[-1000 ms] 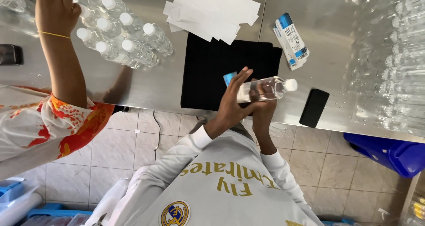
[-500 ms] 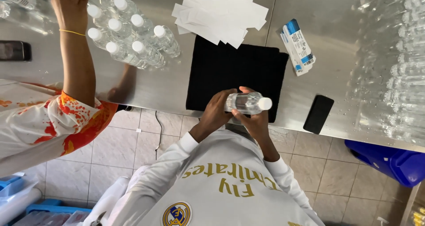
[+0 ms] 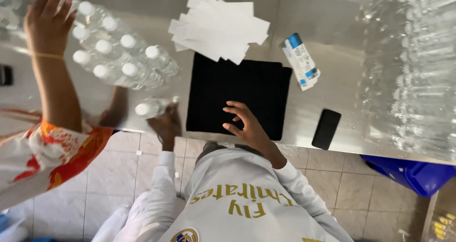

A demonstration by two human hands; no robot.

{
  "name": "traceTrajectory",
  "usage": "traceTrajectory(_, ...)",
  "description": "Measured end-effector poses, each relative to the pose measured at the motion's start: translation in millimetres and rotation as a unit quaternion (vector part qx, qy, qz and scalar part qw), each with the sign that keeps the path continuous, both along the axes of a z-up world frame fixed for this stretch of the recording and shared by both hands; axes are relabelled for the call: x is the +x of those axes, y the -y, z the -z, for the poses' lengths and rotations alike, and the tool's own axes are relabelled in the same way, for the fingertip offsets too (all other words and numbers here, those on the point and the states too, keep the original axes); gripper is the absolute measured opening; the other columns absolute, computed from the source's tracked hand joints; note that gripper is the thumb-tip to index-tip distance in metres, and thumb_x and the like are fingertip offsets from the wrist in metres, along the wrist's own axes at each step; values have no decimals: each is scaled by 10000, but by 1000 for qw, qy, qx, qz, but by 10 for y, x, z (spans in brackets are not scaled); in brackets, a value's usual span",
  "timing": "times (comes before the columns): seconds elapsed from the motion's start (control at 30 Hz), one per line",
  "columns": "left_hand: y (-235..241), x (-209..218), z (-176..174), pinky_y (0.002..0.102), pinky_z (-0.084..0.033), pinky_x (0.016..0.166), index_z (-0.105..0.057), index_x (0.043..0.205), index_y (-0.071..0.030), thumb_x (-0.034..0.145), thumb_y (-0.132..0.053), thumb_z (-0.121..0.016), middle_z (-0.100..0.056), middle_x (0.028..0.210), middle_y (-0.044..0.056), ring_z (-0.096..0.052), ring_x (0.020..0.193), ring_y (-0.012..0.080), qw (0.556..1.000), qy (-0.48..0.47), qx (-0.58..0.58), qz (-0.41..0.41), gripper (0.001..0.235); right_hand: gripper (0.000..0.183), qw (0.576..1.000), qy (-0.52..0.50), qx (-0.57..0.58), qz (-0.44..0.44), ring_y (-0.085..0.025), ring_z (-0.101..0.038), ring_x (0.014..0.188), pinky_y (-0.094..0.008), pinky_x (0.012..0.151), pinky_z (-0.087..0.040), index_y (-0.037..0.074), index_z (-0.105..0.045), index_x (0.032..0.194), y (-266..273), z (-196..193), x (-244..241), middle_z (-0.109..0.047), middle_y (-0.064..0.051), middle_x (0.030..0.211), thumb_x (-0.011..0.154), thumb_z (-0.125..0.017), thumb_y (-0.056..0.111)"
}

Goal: The person picks up a clear plastic water bottle and a rectangular paper label from a stainless steel table. They wrap the label around the bottle, smooth it out, and then place the labeled bottle aside. This process is repeated for multiple bottles throughout the video.

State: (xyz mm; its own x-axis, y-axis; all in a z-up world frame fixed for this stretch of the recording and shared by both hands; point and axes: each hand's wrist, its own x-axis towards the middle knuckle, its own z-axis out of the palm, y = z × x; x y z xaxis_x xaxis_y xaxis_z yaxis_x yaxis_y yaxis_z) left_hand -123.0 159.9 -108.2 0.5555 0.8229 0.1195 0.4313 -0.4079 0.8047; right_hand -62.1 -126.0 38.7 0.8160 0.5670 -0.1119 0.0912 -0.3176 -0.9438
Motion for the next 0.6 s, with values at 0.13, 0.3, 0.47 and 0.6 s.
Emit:
traceTrajectory(0.13,-191,337,-160,501,-369,1282,-516,1410,69,747,-312,-1124,-602,1403,343,-572,1391,455,972,-21,-193,-134,977,496,996,-1,-42,74,-329,-635,1333,-408,1014,-596,154,-651,1487,684,190,198,-537,-124,1570,1043,-792,323)
traceTrajectory(0.3,-579,419,-157,882,-622,876,-602,1370,-107,942,-25,-658,-421,1316,335,-683,960,527,724,389,-534,-196,439,491,974,59,-138,167,-271,-661,1346,-376,966,-613,77,-615,1466,1977,586,650,-504,-122,1582,1050,-723,315)
traceTrajectory(0.47,-1034,254,1218,544,-249,1423,219,1712,-100,1052,-34,-1120,134,1848,187,-99,1743,367,952,133,-198,-194,1495,459,938,123,-203,253,-283,-691,1126,-378,824,-614,102,-614,1436,3449,925,1690,-570,-138,1466,1016,-784,169)
traceTrajectory(0.6,-670,39,758,670,-228,1424,117,1738,-276,1205,-95,-1101,22,1846,183,-32,1755,430,982,123,-112,-88,1342,467,873,224,-279,333,-267,-704,899,-439,831,-568,34,-604,1442,4559,1174,3178,-675,-162,1338,1045,-807,173)
